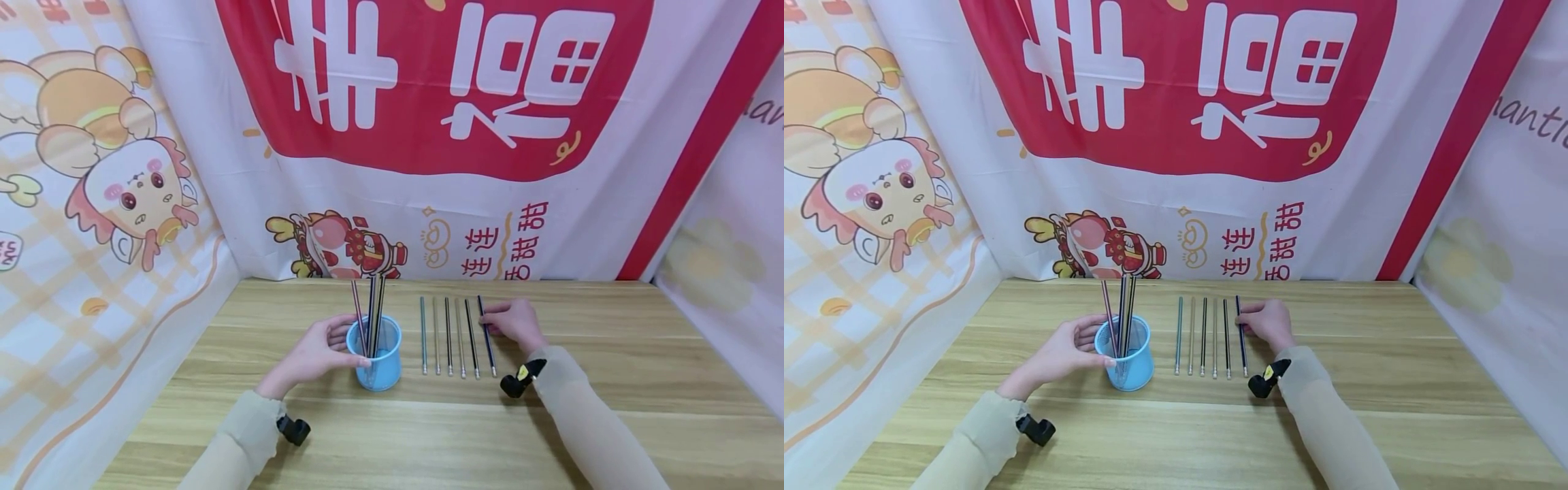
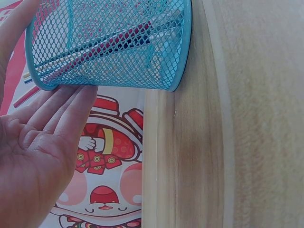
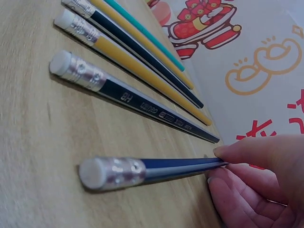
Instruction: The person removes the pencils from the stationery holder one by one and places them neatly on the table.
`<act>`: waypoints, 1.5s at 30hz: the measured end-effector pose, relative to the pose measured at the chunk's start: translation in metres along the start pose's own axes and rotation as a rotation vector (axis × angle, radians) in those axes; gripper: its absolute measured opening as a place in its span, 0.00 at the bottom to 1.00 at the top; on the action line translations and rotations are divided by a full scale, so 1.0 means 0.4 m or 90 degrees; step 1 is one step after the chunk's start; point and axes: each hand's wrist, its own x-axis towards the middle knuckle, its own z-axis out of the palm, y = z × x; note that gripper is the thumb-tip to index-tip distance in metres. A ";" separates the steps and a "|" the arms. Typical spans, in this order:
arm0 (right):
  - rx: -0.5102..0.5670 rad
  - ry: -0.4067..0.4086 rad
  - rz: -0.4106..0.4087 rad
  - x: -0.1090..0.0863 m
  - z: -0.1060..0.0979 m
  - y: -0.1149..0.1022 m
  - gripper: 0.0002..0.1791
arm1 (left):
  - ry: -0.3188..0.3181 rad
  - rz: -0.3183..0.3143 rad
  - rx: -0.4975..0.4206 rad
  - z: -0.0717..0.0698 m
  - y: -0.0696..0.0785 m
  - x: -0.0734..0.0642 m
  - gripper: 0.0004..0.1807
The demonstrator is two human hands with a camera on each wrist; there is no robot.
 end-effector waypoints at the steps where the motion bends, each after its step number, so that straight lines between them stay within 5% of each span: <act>1: -0.001 0.004 0.004 -0.001 0.002 -0.001 0.18 | 0.000 0.000 0.000 0.000 0.000 0.000 0.48; 28: -0.045 0.034 -0.002 0.002 0.016 -0.005 0.16 | -0.001 -0.006 0.011 -0.002 0.008 -0.001 0.46; 40: -0.009 0.041 0.012 -0.014 0.003 -0.019 0.23 | -0.002 -0.006 0.007 -0.001 0.005 -0.002 0.47; 45: 0.059 0.045 -0.030 -0.023 -0.013 -0.054 0.28 | -0.004 0.001 0.006 -0.001 0.003 -0.001 0.49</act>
